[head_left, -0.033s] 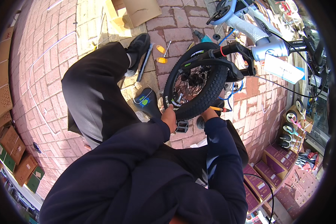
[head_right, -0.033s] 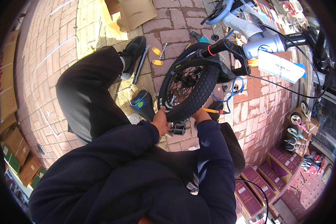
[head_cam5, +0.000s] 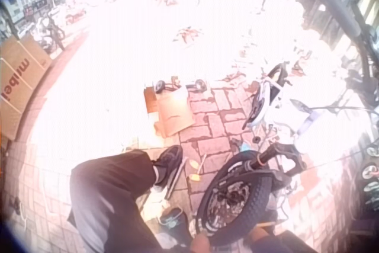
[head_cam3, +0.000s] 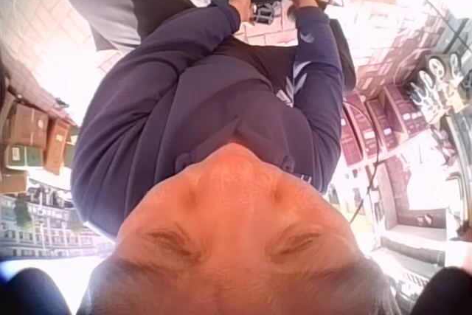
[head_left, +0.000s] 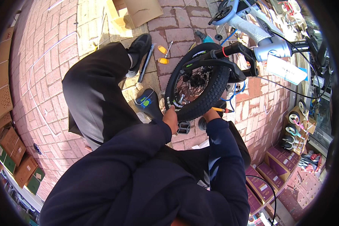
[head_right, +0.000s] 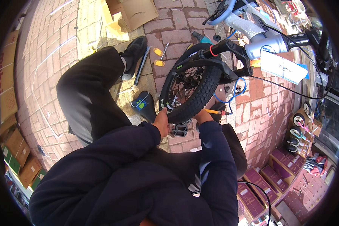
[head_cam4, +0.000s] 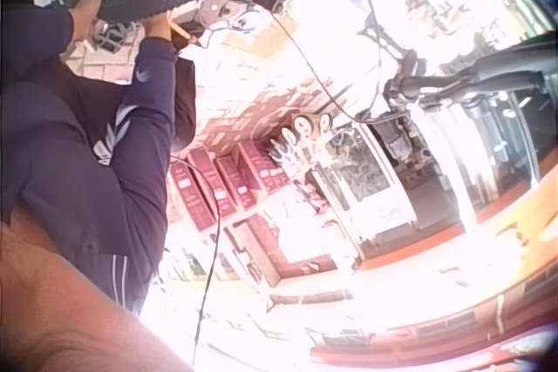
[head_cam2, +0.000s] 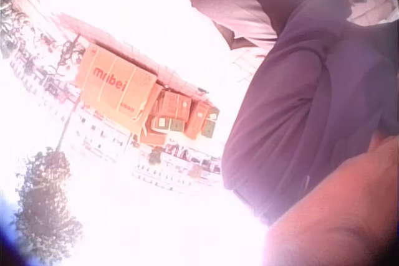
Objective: The person works on a bicycle outdoors, adjusting the front wheel and handlebar area. They use tools to tighten components and manipulate cables near the handlebars and front fork.
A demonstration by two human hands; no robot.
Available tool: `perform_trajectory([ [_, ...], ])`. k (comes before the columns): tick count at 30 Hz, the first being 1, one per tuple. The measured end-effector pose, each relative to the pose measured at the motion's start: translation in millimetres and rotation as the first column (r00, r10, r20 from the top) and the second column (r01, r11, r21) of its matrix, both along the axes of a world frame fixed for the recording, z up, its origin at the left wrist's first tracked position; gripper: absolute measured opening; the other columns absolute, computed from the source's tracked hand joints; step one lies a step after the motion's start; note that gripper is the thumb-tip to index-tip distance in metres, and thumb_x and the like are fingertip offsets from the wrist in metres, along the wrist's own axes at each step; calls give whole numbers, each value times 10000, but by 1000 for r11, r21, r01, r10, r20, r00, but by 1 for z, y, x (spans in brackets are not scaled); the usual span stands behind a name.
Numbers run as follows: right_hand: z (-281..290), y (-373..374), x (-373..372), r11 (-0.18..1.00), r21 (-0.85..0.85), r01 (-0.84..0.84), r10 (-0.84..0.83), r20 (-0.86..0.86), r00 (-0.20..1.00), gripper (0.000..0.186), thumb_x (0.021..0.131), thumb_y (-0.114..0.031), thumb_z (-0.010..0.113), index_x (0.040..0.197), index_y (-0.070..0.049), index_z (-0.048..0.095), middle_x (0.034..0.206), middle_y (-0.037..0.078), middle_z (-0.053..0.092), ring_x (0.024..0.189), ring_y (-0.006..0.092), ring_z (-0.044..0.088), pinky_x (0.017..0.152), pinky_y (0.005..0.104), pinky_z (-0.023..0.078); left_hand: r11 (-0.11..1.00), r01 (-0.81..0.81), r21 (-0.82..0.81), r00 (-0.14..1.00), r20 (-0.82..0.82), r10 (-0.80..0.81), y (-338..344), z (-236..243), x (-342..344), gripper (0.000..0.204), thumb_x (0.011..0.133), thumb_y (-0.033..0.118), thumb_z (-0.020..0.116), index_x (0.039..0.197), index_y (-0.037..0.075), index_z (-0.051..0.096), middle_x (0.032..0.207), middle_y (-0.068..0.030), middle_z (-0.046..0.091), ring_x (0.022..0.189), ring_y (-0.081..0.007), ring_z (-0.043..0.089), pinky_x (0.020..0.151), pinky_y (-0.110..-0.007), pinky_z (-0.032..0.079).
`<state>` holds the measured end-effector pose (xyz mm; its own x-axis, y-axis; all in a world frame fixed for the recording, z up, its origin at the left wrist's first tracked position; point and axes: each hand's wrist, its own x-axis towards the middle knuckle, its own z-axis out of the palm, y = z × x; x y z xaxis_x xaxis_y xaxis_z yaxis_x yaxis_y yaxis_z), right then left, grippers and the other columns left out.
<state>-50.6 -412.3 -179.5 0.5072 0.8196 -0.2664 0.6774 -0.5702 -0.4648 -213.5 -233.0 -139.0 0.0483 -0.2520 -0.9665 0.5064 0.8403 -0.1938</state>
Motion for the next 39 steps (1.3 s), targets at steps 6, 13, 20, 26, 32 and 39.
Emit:
perform_trajectory([
  [6,-1,0,-2,1000,-3,-7,7,4,1000,365,895,-245,676,1238,-120,687,1217,153,679,1214,360,598,1058,479,444,1000,-29,9,1000,6,29,-1,0,2,428,1027,605,476,997,188,567,794,7,534,663,-146,418,569,-356,311],
  [13,-1,1,-2,1000,-4,-6,6,9,1000,363,893,-247,678,1232,-120,689,1216,154,680,1211,361,600,1055,481,446,1000,2,-11,999,35,-2,4,11,3,432,1030,603,471,1028,180,560,796,3,552,629,-154,428,521,-340,322],
  [20,-1,1,-6,1000,-13,-10,11,10,1000,360,890,-250,680,1226,-120,692,1215,155,681,1209,362,602,1053,483,448,1000,-9,-30,998,58,11,-1,-2,0,429,1034,596,463,1042,180,565,826,1,601,633,-165,465,507,-335,334],
  [26,-4,4,-14,1000,-18,-14,14,21,1000,358,887,-252,682,1220,-120,694,1214,156,682,1207,364,603,1051,485,450,999,10,-43,999,49,-8,-5,-13,-4,429,1044,579,449,1096,172,575,948,1,679,684,-175,519,535,-340,372],
  [32,-9,9,-23,999,-29,-19,20,30,999,356,885,-254,684,1215,-120,696,1213,156,682,1205,365,605,1048,487,451,1000,-5,-15,999,44,5,-7,-17,-2,417,1056,557,430,1120,171,573,979,4,689,727,-176,528,563,-350,380],
  [39,-11,8,-31,999,-33,-17,18,41,999,353,882,-256,686,1208,-120,698,1212,157,683,1202,366,606,1046,489,453,1000,-20,-21,998,63,22,-10,-22,-4,422,1060,552,421,1145,170,578,1003,10,701,794,-177,562,629,-364,398],
])
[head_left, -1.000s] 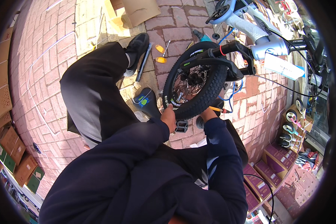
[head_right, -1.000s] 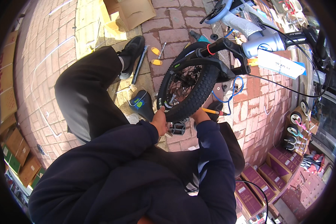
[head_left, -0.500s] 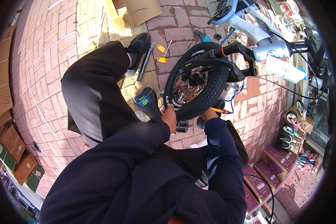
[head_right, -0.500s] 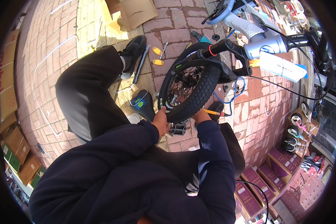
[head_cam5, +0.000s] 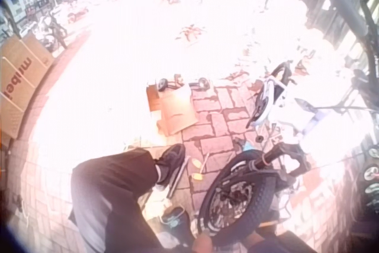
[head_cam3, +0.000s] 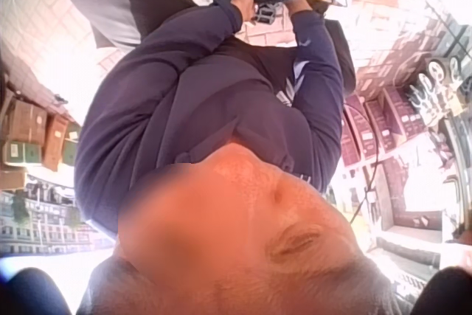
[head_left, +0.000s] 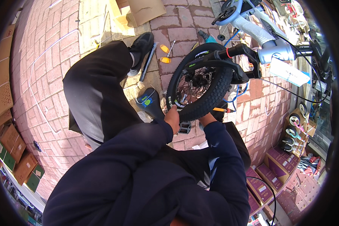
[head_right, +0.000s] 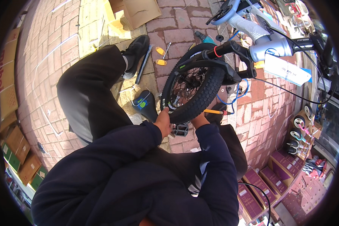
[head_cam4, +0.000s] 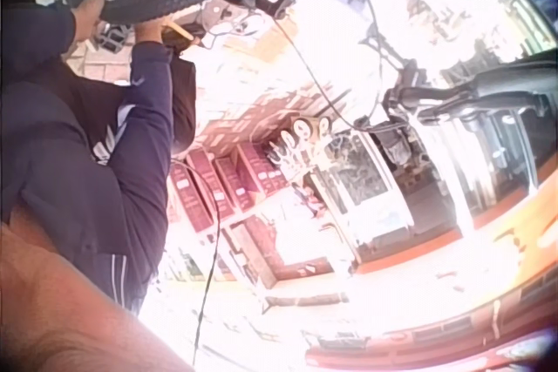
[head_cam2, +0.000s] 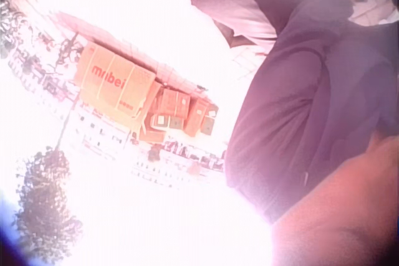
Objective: The person works on a bicycle outdoors, adjusting the front wheel and handlebar area. They use tools to tighten components and manipulate cables near the handlebars and front fork.
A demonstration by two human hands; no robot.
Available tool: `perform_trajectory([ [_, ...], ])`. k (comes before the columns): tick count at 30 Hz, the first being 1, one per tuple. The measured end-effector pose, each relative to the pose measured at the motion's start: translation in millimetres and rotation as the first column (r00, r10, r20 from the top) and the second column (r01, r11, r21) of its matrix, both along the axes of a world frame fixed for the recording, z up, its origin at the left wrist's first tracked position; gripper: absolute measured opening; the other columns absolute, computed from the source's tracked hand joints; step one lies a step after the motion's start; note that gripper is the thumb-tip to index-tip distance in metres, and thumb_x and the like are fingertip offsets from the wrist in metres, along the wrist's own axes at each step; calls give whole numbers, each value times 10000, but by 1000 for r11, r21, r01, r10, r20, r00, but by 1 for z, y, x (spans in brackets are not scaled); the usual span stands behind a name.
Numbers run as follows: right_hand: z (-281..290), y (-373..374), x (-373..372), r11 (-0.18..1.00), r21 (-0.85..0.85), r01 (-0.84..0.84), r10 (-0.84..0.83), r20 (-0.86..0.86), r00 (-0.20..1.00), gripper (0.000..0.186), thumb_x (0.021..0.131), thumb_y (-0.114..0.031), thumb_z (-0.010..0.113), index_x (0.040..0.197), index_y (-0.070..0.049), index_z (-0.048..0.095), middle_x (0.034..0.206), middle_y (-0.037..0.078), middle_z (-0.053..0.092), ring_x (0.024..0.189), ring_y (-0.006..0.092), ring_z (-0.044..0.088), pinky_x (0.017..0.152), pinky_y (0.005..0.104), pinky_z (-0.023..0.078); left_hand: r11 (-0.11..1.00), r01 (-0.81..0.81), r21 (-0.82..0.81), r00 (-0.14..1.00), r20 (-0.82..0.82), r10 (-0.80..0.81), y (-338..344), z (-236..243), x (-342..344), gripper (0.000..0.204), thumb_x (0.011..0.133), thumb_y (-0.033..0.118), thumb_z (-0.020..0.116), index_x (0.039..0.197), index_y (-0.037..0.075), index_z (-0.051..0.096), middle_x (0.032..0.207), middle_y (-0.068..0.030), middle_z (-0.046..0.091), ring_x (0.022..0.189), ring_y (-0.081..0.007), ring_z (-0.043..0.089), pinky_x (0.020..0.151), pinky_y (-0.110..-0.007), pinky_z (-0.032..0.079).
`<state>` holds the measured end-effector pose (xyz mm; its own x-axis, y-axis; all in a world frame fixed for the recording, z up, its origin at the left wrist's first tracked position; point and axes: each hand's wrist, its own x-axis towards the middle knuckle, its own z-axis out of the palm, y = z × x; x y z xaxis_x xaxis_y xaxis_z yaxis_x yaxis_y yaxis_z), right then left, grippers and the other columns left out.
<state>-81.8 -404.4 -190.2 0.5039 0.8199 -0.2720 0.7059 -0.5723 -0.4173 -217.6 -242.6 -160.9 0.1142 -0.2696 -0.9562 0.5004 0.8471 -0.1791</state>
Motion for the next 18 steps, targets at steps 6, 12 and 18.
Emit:
perform_trajectory([
  [6,2,0,0,1000,1,1,-1,2,1000,351,880,-258,688,1203,-120,700,1211,158,684,1200,368,608,1043,491,455,1000,13,-18,1000,-17,-13,3,9,3,439,1054,563,427,1177,167,568,1041,2,703,812,-180,572,652,-360,399],
  [12,2,1,1,1000,-1,6,-5,12,1000,349,878,-260,689,1198,-120,702,1210,159,684,1198,369,609,1041,492,456,1000,22,-6,999,-36,-22,5,14,6,430,1054,563,431,1174,166,545,990,-6,680,753,-181,521,634,-353,379],
  [18,2,2,0,1000,-6,10,-10,25,1000,347,875,-262,691,1192,-120,704,1209,160,685,1196,370,611,1039,494,458,999,32,-20,998,-44,-33,6,13,6,438,1052,570,430,1166,164,549,1029,-2,668,790,-174,524,653,-362,377],
])
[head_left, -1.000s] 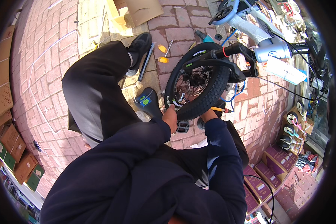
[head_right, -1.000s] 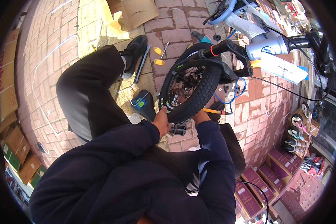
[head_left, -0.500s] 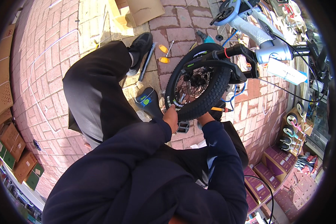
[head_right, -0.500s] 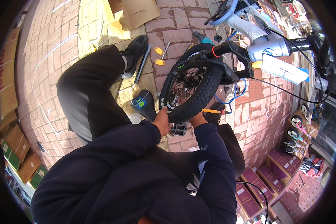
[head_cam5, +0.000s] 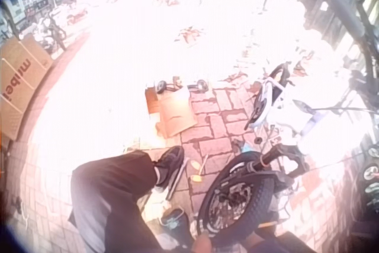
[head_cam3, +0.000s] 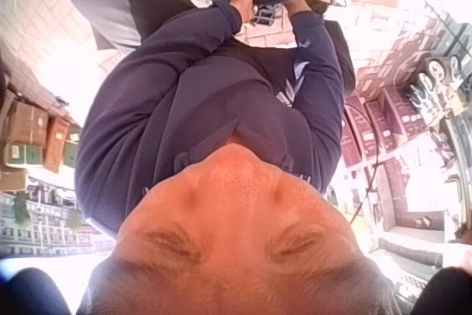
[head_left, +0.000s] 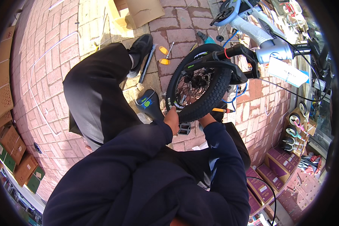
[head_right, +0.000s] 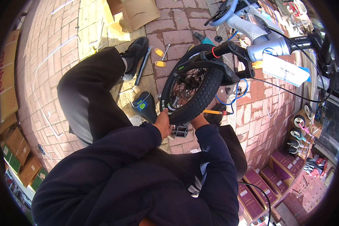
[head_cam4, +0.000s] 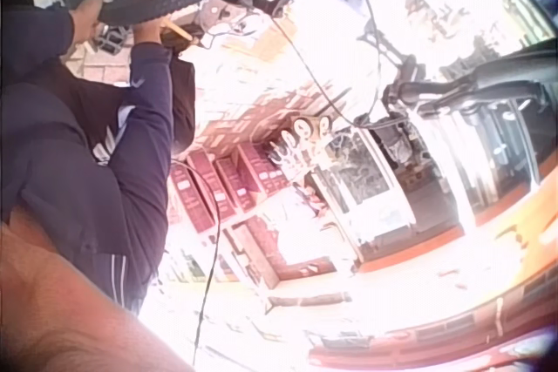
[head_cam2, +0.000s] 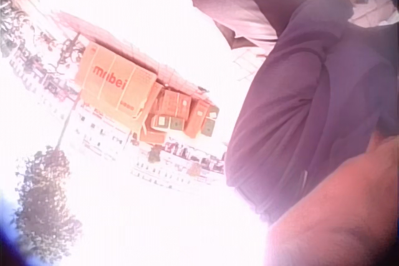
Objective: The person works on a bicycle outdoors, adjusting the front wheel and handlebar area. They use tools to tighten components and manipulate cables near the handlebars and front fork.
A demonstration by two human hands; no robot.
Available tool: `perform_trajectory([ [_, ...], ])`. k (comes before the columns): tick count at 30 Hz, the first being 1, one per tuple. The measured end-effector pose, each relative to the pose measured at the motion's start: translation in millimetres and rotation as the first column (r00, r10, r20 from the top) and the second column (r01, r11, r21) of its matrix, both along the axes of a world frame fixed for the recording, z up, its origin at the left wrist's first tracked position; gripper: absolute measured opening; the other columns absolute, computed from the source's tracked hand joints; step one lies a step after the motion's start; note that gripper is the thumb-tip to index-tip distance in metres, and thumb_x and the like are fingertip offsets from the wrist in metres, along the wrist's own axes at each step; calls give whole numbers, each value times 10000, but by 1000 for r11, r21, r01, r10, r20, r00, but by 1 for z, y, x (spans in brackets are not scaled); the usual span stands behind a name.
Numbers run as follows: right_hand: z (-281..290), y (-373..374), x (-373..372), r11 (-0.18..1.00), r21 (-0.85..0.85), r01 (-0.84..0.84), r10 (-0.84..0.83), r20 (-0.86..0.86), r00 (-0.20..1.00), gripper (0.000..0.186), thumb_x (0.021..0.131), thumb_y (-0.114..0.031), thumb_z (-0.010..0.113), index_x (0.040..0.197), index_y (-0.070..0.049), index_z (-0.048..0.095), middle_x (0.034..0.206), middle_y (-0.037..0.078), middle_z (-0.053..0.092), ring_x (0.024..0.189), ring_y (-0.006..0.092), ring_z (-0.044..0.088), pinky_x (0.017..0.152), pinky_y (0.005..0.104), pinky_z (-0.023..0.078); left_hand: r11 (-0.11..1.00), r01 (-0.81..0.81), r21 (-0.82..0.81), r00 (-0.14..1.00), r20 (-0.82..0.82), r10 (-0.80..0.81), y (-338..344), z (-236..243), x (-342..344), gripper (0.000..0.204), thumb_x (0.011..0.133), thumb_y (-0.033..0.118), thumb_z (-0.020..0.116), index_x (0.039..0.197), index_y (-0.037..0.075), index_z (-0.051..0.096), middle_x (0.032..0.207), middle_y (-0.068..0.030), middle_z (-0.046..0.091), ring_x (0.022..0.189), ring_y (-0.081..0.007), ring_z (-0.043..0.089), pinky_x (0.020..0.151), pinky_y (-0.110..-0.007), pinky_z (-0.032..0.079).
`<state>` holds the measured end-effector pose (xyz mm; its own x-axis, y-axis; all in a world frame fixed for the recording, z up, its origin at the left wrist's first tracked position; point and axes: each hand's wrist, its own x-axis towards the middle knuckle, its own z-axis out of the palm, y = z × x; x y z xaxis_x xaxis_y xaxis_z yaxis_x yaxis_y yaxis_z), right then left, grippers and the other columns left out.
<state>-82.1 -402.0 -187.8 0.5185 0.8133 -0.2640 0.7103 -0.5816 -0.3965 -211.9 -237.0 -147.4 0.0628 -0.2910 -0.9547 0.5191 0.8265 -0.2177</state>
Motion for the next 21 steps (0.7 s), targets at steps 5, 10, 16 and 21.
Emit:
perform_trajectory([
  [5,-1,-1,0,1000,2,3,-3,12,1000,345,873,-263,693,1188,-120,706,1208,161,685,1195,371,612,1037,496,459,1000,2,18,1000,0,-2,-4,-3,0,447,1052,575,426,1169,167,567,1051,-5,669,855,-164,560,689,-353,391],
  [10,-6,-6,-10,999,-9,39,-38,76,996,344,871,-265,694,1183,-120,707,1207,162,686,1193,372,613,1035,497,460,989,148,7,987,57,-148,8,-5,-3,444,1042,573,405,1034,159,566,738,-2,537,598,-153,443,539,-368,335],
  [16,41,-21,4,861,-183,474,-467,78,881,280,826,-282,721,968,-43,695,988,235,724,933,449,692,805,499,552,-287,215,933,77,-310,-948,62,25,24,438,1036,412,590,1122,-8,680,877,-135,686,825,-268,675,644,-406,528],
  [21,149,-31,24,626,114,772,-740,-227,633,411,882,-349,787,826,41,670,658,145,623,593,259,583,619,368,498,527,208,824,212,488,-847,83,100,75,519,974,463,679,1122,-33,719,928,-114,702,840,-240,645,731,-361,509],
])
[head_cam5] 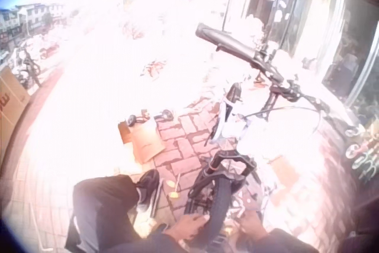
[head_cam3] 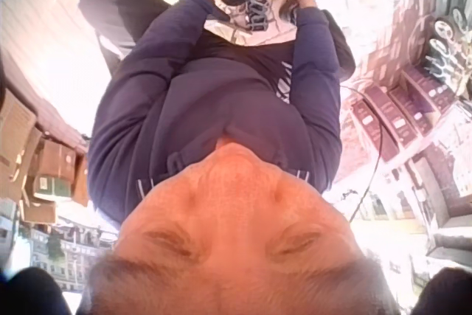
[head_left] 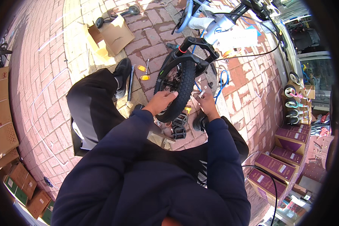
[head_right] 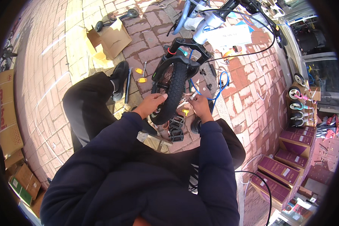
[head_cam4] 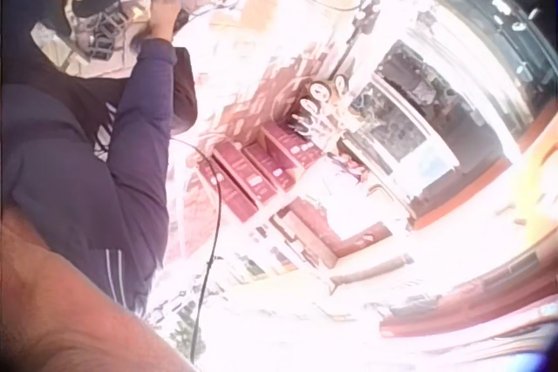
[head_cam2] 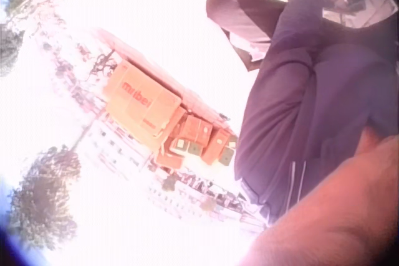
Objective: The person works on a bicycle outdoors, adjusting the front wheel and handlebar area. They use tools to tighten components and manipulate cables near the handlebars and front fork.
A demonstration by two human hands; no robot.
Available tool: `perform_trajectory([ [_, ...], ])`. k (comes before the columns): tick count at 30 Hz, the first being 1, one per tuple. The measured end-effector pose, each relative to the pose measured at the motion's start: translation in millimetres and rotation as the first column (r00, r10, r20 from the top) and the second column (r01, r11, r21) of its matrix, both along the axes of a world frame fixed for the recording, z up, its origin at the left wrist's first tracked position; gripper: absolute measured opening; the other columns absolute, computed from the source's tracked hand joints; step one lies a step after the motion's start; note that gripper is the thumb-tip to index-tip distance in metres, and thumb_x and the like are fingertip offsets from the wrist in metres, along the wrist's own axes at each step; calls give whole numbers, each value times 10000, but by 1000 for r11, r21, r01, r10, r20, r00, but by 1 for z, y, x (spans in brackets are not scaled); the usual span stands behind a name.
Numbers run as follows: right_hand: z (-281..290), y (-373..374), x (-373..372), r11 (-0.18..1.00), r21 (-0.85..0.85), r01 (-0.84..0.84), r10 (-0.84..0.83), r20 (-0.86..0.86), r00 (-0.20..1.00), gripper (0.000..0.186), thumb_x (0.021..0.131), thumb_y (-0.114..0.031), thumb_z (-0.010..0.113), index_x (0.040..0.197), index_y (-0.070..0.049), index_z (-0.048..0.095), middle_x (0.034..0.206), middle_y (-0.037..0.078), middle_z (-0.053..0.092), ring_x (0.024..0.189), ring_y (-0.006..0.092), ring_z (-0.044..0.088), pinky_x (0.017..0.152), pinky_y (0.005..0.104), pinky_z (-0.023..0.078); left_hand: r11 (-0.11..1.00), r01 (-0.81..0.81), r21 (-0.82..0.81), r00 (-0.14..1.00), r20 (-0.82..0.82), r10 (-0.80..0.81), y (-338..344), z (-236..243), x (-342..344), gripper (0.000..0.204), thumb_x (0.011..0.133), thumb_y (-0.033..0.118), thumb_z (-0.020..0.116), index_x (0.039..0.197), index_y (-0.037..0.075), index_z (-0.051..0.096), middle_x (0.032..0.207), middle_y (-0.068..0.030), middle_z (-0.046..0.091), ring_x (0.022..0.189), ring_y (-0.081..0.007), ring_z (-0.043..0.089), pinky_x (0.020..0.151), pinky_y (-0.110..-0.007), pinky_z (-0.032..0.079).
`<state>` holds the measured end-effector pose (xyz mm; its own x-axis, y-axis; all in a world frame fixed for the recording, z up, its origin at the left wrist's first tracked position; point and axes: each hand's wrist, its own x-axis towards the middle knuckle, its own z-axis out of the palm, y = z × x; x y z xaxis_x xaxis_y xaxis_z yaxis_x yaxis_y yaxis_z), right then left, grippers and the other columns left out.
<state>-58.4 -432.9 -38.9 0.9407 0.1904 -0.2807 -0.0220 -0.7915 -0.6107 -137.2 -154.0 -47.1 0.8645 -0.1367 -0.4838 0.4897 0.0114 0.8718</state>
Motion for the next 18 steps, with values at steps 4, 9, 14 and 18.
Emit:
perform_trajectory([
  [4,45,35,-26,911,401,-96,138,-78,987,344,894,-287,793,893,40,686,712,76,662,591,169,621,587,355,497,965,262,-17,943,216,-252,13,30,18,527,890,410,793,1159,-35,708,945,-39,679,849,-149,605,785,-320,493],
  [9,66,62,-41,949,290,122,-21,-328,944,376,879,-329,806,880,30,693,705,113,673,582,197,630,577,372,489,928,358,104,909,186,-372,12,26,23,542,781,389,849,1079,-50,736,957,-127,748,873,-188,674,824,-346,529],
  [14,71,66,-44,978,210,2,30,-148,989,372,863,-290,813,859,59,683,719,172,687,638,275,645,628,407,489,941,313,131,922,195,-334,7,16,23,524,750,346,839,1070,-52,722,902,-118,729,819,-184,650,789,-349,519],
  [18,68,70,-46,994,109,10,5,-141,990,359,855,-272,818,859,59,679,710,176,676,625,259,631,624,410,484,959,229,164,925,270,-267,2,8,22,539,700,340,845,1036,-61,718,845,-126,711,770,-196,641,748,-359,518],
])
